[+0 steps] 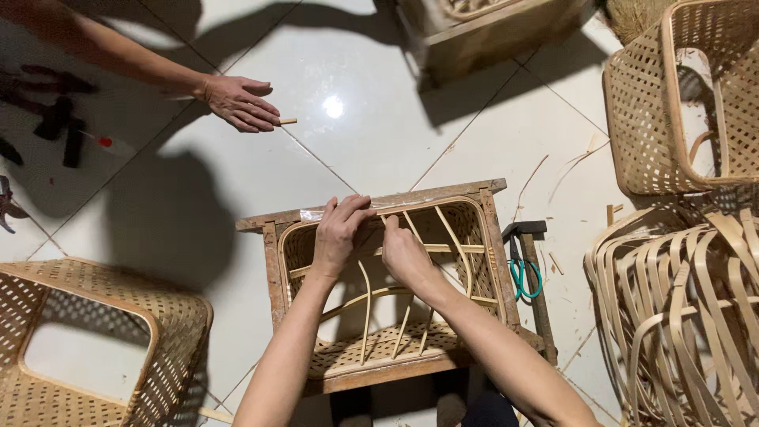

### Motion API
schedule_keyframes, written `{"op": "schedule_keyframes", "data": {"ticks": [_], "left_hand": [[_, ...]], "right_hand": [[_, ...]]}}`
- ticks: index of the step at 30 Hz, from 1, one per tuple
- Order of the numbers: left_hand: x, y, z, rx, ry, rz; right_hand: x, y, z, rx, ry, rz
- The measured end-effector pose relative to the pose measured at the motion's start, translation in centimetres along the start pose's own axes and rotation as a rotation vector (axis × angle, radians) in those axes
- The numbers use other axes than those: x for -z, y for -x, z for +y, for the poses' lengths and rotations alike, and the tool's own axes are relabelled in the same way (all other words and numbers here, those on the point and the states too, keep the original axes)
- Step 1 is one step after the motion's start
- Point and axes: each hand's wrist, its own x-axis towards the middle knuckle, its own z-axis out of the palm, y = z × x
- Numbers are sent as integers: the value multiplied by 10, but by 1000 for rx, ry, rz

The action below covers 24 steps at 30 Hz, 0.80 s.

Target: The person sits on the floor weaving bamboo strips into a rectangular basket frame, pressing and tucking strips along the rim and adding curved ribs across the opening. They use scissors to trim strip ends, a hammer to tap pieces into place, and reach for a glue bottle nearby.

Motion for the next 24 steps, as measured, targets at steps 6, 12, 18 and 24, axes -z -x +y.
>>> {"op": "schedule_keyframes", "data": {"ticks": [6, 12, 18, 24], "left_hand": [[-4, 3, -3, 20, 5, 1], [-13, 5, 21, 6, -196, -43], [-28, -1, 67, 30, -510, -264], [-46, -6, 87, 1, -519, -310]], "right_hand": [[1, -6, -10, -33, 36, -49], [50, 42, -8, 262, 37, 4], [138, 104, 146, -101, -217, 582], [108, 164, 264, -297, 156, 458]]}}
